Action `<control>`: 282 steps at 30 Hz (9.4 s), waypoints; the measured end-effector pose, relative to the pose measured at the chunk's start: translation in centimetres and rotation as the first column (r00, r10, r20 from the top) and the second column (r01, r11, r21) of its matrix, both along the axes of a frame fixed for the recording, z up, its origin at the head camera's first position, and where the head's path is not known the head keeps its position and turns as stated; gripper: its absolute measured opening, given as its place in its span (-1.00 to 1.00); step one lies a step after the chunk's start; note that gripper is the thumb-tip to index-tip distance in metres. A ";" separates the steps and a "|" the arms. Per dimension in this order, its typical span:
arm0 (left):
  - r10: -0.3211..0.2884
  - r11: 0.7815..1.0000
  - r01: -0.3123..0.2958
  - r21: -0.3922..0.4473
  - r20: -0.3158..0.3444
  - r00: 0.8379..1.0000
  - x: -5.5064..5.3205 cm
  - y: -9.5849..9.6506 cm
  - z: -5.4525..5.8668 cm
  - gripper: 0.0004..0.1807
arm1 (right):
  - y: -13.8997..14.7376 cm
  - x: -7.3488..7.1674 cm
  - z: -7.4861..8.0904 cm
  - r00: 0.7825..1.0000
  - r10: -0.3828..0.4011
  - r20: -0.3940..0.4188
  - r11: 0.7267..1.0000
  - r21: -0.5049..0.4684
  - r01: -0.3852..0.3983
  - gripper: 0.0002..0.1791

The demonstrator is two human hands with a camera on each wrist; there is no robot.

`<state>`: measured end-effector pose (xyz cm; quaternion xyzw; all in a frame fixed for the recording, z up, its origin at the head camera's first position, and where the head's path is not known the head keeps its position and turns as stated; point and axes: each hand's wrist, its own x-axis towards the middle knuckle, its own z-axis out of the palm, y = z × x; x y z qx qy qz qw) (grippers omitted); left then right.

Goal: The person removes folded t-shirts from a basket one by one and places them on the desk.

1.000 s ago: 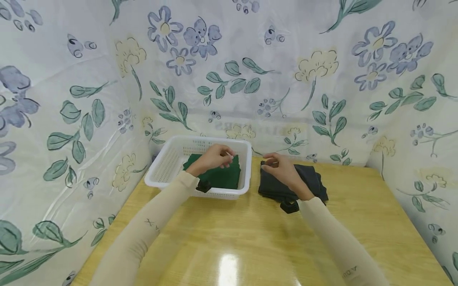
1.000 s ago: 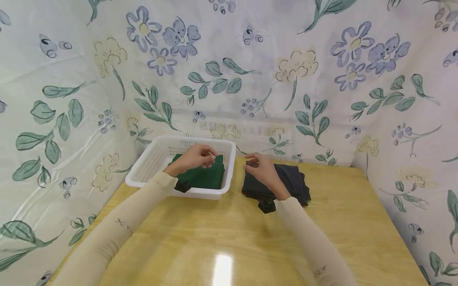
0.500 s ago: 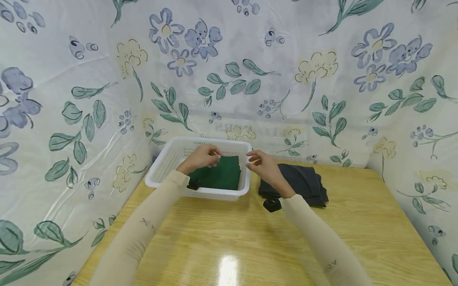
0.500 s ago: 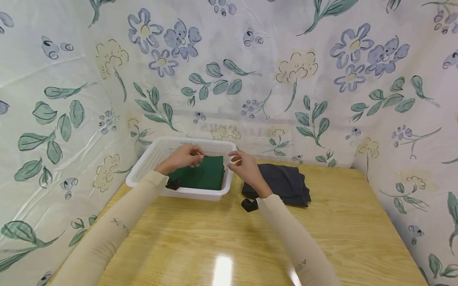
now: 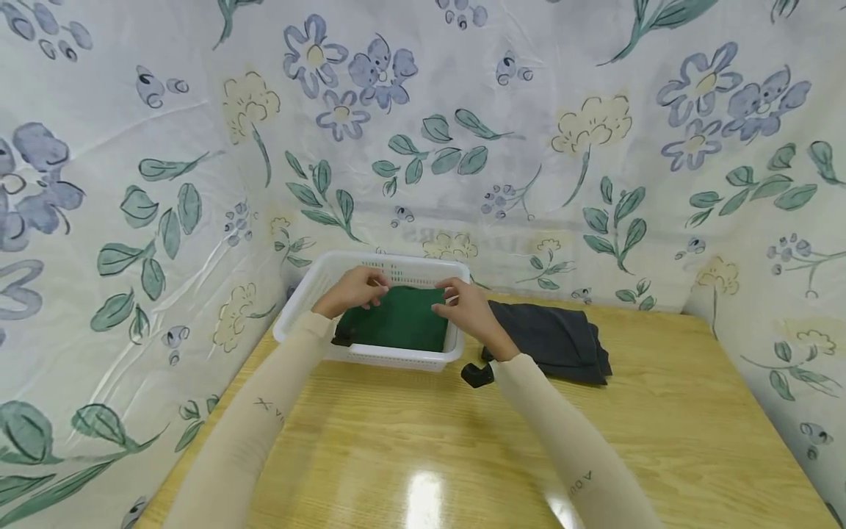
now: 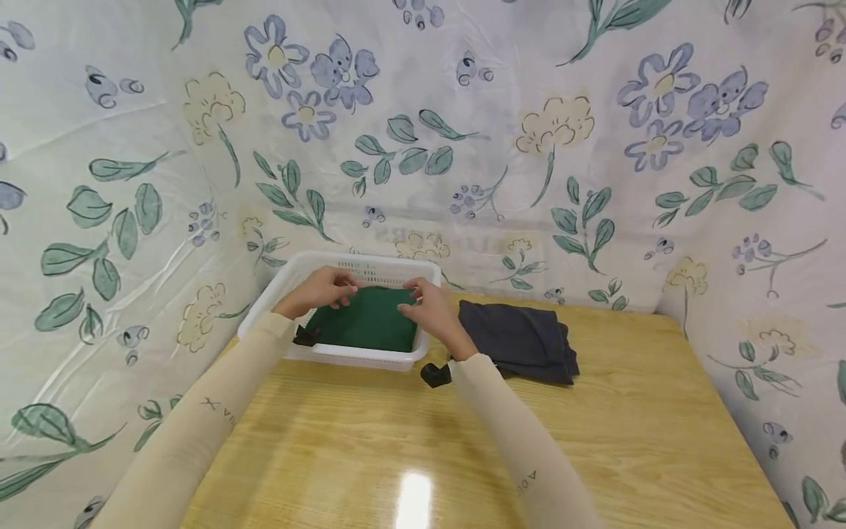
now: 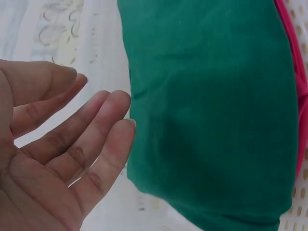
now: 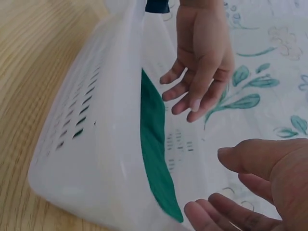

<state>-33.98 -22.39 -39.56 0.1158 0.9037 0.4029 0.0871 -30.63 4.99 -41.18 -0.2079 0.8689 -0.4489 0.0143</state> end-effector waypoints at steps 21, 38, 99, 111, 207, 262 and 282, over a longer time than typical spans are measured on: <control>0.105 0.976 -0.091 -0.199 0.061 0.993 -1.1 -2.6 -0.9 -0.69 | -4.7 0.6 -0.1 0.998 0.020 0.058 0.922 0.385 -0.041 -0.33; 0.060 0.987 -0.021 -0.161 0.241 0.969 -0.6 -3.7 -0.7 -0.65 | -5.5 -0.1 -0.8 0.948 -0.094 0.303 0.979 0.203 0.032 -0.29; 0.072 0.950 0.054 -0.307 0.387 0.919 0.1 -2.4 1.6 -0.50 | -4.9 0.2 -1.4 0.949 -0.116 0.292 0.985 -0.091 0.148 -0.19; 0.079 0.985 -0.006 -0.173 0.415 0.907 -0.5 -2.9 1.5 -0.48 | -4.6 0.0 -1.3 0.968 -0.070 0.242 0.994 -0.068 0.089 -0.50; -0.046 0.966 0.007 0.259 0.144 0.989 2.1 4.0 3.5 -0.53 | 9.0 0.9 1.2 0.997 -0.076 0.013 0.988 -0.131 0.077 -0.46; -0.170 0.961 0.165 0.221 0.000 0.986 2.5 16.4 2.1 -0.57 | 22.0 3.4 -0.3 0.982 -0.153 0.106 0.975 -0.143 0.168 -0.34; -0.226 0.943 0.219 0.252 -0.002 0.974 2.7 22.1 0.8 -0.58 | 27.1 5.0 -1.2 0.975 -0.201 0.097 0.970 -0.117 0.212 -0.29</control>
